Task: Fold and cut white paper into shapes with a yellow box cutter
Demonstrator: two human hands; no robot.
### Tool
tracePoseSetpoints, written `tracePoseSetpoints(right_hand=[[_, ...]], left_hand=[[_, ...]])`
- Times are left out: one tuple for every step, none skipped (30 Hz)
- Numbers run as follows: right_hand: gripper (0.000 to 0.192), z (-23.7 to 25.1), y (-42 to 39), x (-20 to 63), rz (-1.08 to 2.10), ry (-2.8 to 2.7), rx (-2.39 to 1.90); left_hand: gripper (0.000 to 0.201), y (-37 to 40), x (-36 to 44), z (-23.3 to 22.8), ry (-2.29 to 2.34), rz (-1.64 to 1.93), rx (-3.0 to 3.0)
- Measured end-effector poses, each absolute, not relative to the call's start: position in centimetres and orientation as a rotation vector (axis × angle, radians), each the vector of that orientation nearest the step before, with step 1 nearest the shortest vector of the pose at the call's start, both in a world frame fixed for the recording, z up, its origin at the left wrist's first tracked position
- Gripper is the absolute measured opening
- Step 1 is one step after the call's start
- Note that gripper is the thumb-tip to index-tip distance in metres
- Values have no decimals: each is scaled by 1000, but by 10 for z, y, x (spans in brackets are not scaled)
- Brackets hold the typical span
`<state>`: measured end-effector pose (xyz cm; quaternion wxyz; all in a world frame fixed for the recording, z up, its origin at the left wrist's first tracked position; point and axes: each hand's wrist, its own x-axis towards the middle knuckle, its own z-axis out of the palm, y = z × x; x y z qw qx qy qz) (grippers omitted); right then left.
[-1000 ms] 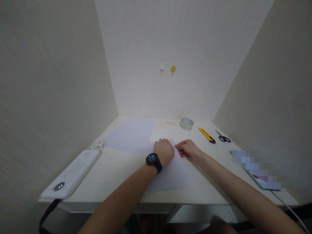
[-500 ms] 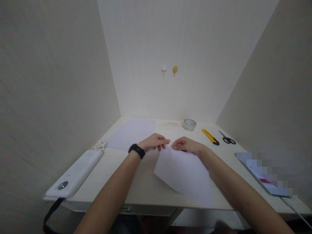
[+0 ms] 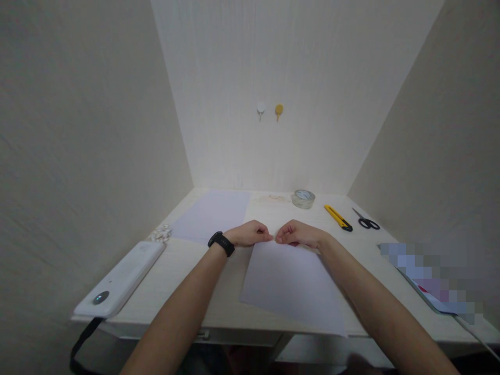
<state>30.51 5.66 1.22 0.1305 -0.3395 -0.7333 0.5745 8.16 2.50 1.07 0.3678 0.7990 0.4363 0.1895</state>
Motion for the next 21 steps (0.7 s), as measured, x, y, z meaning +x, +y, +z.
tracePoseSetpoints(right_hand=[[22,13,57,309,1665,-2121,-1003],[21,14,58,313,1666,-2110,-1022],[22,15,60,319,1669,-2100,-1041],[22,15,63,327,1676,-2091,-1060],[22,15,66,335,1687,-2088,-1074],[22,15,69,345,1691,-2084,-1085],[23,14,73,355,1706,-2078,-1093],[24,13,76,365,1731,-2050,-1112],[25,12,79,374,1776,-2012,-1141],[27,11,81,383,1820,-1975,-1166],[29,9,83,389,1858,-1936,-1178],[30,8,84,394,1886,-1890,-1179],[33,7,84,396,1898,-1838,-1168],[36,5,83,396,1904,-1787,-1149],[39,4,83,395,1901,-1740,-1128],[42,4,81,391,1890,-1708,-1111],[44,3,80,387,1876,-1702,-1104],[44,2,79,382,1851,-1713,-1107],[43,2,78,378,1815,-1734,-1115],[41,2,78,374,1774,-1757,-1123],[40,2,77,371,1735,-1778,-1125]], left_hand=[[44,26,81,10,1138,498,2048],[45,27,80,10,1158,508,2039],[46,29,77,9,1178,518,2028],[46,30,74,8,1195,525,2020],[47,32,70,7,1209,528,2014],[47,34,66,7,1223,531,2009],[47,35,62,6,1238,534,2000],[48,36,58,6,1253,541,1986],[49,36,55,6,1265,554,1968],[49,36,53,6,1273,569,1948],[50,36,51,6,1277,585,1931],[51,35,51,6,1278,599,1918],[52,35,51,6,1278,609,1910],[52,35,51,6,1281,618,1905],[53,35,52,6,1286,624,1901],[53,35,53,6,1293,630,1897],[54,34,54,6,1303,639,1892],[53,34,55,7,1313,648,1886],[52,34,55,8,1319,656,1878],[51,33,56,9,1314,658,1871],[49,31,57,11,1295,650,1866]])
